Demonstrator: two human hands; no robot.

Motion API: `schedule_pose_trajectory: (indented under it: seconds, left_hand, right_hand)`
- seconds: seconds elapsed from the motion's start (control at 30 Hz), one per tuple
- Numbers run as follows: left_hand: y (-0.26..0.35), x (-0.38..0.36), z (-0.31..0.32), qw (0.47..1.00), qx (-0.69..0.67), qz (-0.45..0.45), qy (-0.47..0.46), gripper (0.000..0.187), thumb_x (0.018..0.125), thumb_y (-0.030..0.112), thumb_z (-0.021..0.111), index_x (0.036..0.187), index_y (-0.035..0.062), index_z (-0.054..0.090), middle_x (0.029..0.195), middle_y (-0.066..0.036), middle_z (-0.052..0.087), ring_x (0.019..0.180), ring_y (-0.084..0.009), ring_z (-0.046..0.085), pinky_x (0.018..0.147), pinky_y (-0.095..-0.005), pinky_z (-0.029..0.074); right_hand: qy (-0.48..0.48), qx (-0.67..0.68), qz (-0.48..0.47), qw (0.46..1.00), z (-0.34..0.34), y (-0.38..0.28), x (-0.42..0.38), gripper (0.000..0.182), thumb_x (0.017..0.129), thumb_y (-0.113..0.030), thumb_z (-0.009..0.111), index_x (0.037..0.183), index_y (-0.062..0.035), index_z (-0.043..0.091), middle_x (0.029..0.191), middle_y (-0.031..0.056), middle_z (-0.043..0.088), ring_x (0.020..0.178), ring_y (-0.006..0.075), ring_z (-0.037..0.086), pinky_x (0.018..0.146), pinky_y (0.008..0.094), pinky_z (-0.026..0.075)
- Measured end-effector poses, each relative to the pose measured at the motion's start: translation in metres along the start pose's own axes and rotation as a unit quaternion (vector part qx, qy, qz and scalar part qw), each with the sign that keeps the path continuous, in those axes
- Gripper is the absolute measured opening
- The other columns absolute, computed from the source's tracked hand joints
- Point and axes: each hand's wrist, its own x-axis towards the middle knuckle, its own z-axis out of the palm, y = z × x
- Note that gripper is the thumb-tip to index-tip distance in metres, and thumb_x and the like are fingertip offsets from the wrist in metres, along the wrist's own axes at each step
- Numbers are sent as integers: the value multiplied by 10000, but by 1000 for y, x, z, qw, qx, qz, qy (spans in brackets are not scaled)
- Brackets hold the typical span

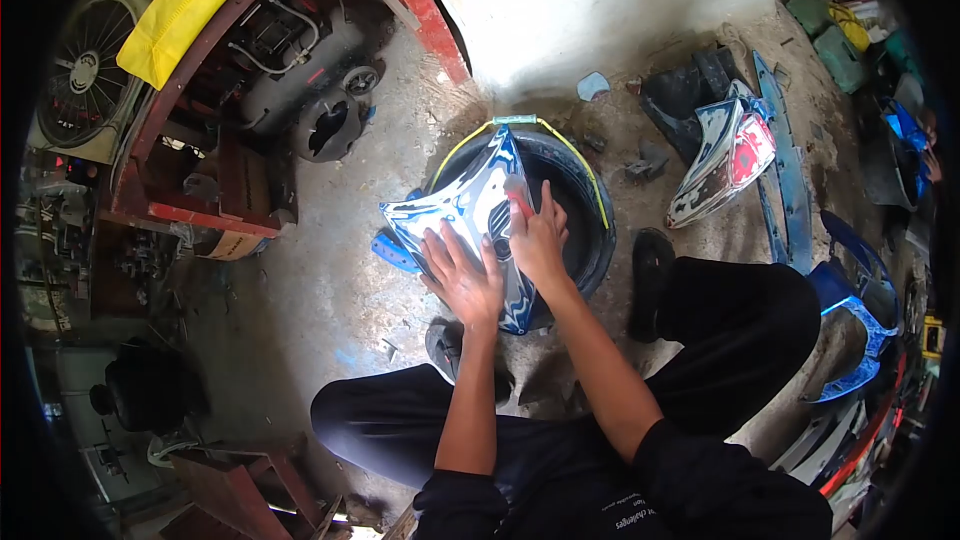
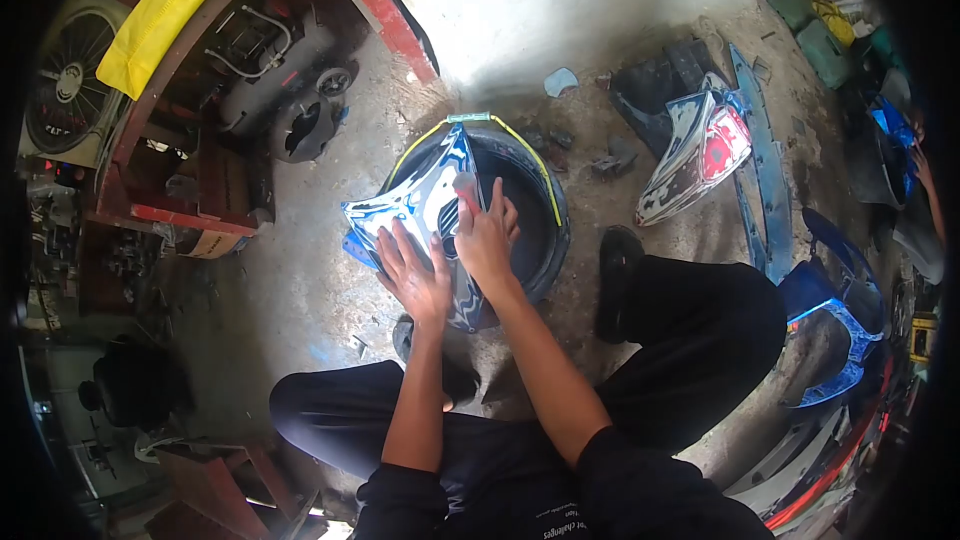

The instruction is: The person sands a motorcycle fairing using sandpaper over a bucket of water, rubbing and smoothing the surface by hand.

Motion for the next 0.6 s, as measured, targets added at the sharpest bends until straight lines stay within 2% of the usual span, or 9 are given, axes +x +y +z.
schedule_pose_trajectory:
  seconds: [0.07,0.13,0.17,0.23,0.37,0.4,0.47,0.6]
  left_hand:
    - [2,2,0,1000,-3,2,3,759,1020,542,488,1625,115,322,1659,-248,277,1545,-446,237,1176,-728,193]
    - [3,2,0,1000,-1,-7,2,753,1023,540,488,1623,114,326,1656,-250,282,1543,-447,242,1172,-732,196]
    - [2,1,0,1000,1,-8,1,753,1023,540,488,1623,114,326,1656,-250,282,1543,-447,242,1172,-732,196]
    - [1,1,0,1000,1,-1,3,751,1022,533,496,1622,113,329,1652,-252,288,1541,-447,246,1167,-735,202]
    - [1,1,1,1000,4,1,1,751,1021,526,504,1622,113,328,1652,-252,290,1540,-445,248,1164,-738,206]
    - [1,1,1,1000,0,2,3,750,1020,525,505,1622,113,330,1652,-251,290,1540,-445,249,1164,-738,208]
    - [1,2,-1,1000,-2,4,7,749,1020,523,506,1621,113,332,1652,-250,291,1540,-445,250,1163,-737,210]
    - [2,0,-1,1000,0,-1,5,742,1019,520,507,1618,114,341,1652,-246,293,1539,-446,251,1162,-736,213]
  right_hand:
    - [-1,-20,-16,1000,-7,4,-16,456,1062,-349,471,1477,-197,583,1654,232,310,1457,442,334,1156,603,290]
    - [-51,-129,-67,988,-18,10,-49,452,1047,-339,536,1440,-133,621,1653,207,326,1454,404,346,1175,562,282]
    - [-53,-129,-65,988,-25,12,-71,452,1047,-339,536,1440,-133,621,1653,207,326,1454,404,346,1175,562,282]
    - [-66,-158,-94,981,-37,12,-104,444,1059,-325,474,1461,-193,606,1669,202,301,1478,433,308,1164,609,266]
    - [-53,-190,-119,973,-48,10,-98,441,1053,-336,482,1439,-181,628,1684,195,277,1500,443,283,1169,638,223]
    - [-53,-189,-117,974,-41,10,-86,441,1053,-336,482,1439,-181,628,1684,195,277,1500,443,283,1169,638,223]
    - [12,-197,-130,972,-20,12,-56,450,1053,-337,480,1451,-175,615,1683,194,279,1495,445,289,1170,634,228]
    - [6,-181,-121,976,-12,6,-22,460,1054,-337,479,1469,-175,595,1680,195,286,1488,446,301,1164,628,250]
